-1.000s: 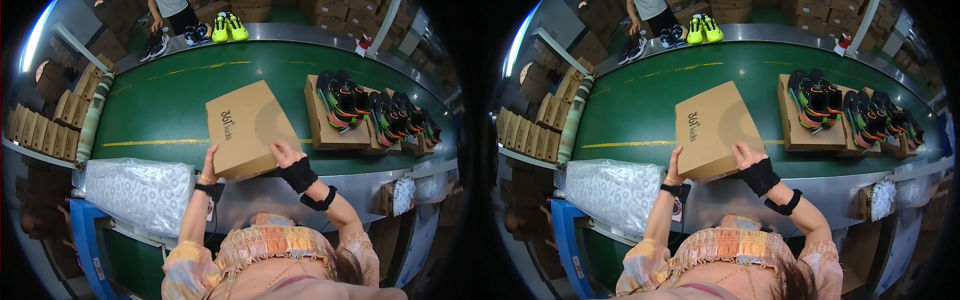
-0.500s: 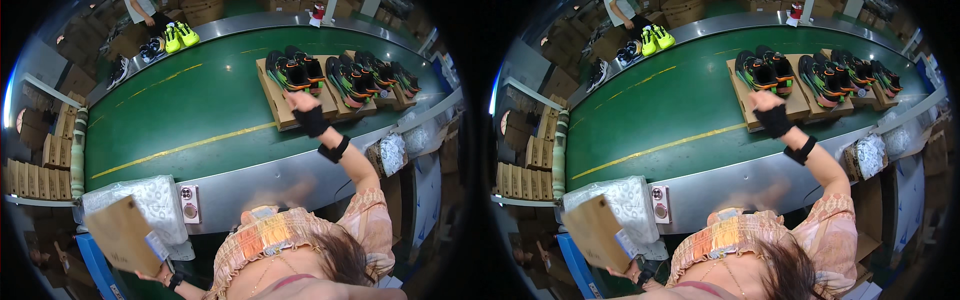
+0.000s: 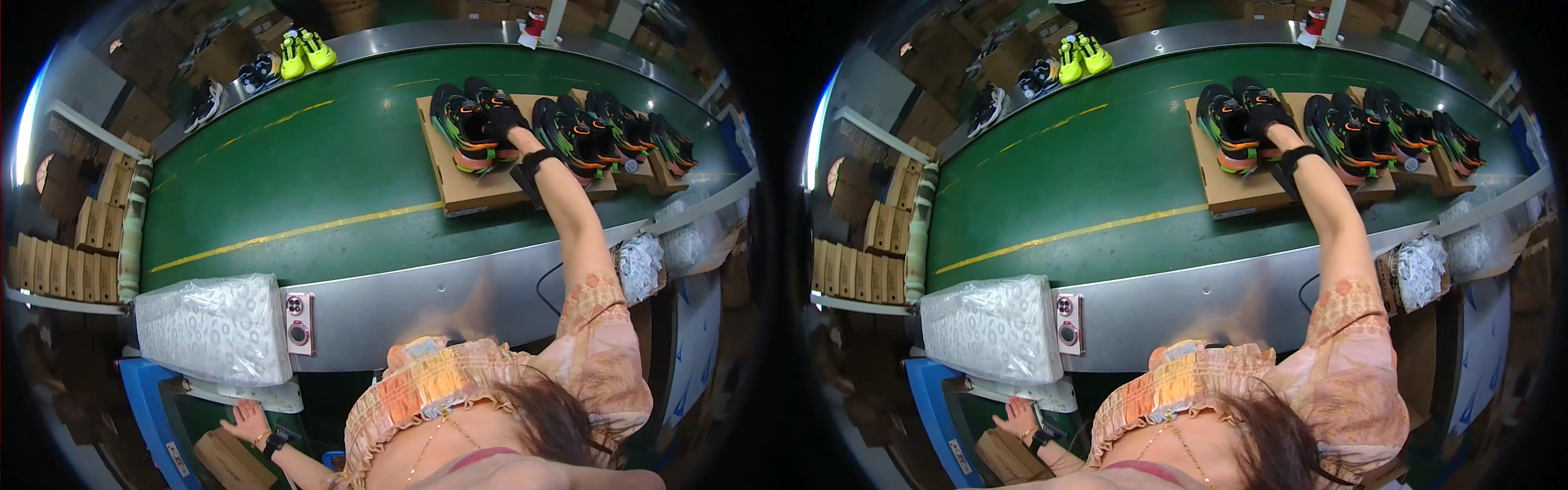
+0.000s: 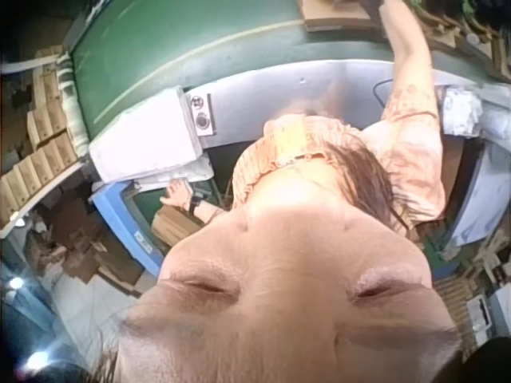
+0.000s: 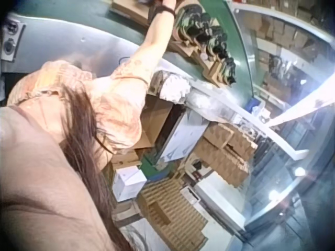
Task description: Packing pairs of athletic shoes into cardboard boxes with tissue paper.
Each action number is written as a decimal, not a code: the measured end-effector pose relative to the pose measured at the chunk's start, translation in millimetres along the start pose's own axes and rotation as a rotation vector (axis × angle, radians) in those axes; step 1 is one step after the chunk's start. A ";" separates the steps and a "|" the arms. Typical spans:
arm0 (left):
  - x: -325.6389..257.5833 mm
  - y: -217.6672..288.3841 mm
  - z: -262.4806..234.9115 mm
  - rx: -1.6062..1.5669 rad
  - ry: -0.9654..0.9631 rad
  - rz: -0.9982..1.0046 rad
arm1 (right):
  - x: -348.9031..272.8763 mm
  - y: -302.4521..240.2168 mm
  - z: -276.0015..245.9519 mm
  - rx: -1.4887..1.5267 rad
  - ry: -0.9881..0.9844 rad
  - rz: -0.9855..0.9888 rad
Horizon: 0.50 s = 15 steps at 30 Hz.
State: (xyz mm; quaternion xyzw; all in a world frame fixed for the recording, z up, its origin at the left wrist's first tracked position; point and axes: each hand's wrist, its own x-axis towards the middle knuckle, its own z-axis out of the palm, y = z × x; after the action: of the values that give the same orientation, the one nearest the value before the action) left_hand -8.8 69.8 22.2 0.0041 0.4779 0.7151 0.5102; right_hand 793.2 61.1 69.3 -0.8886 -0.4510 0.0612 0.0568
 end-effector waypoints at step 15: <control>-129.7 -230.3 185.7 1.329 -1.388 0.618 | -237.1 -109.2 50.0 -0.034 -0.159 -0.935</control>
State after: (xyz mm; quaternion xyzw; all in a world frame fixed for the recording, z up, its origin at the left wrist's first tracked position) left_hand 312.1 106.0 27.2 0.8266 0.3549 0.2440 0.3622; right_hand 559.6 -64.3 50.7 -0.5836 -0.8066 0.0896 0.0288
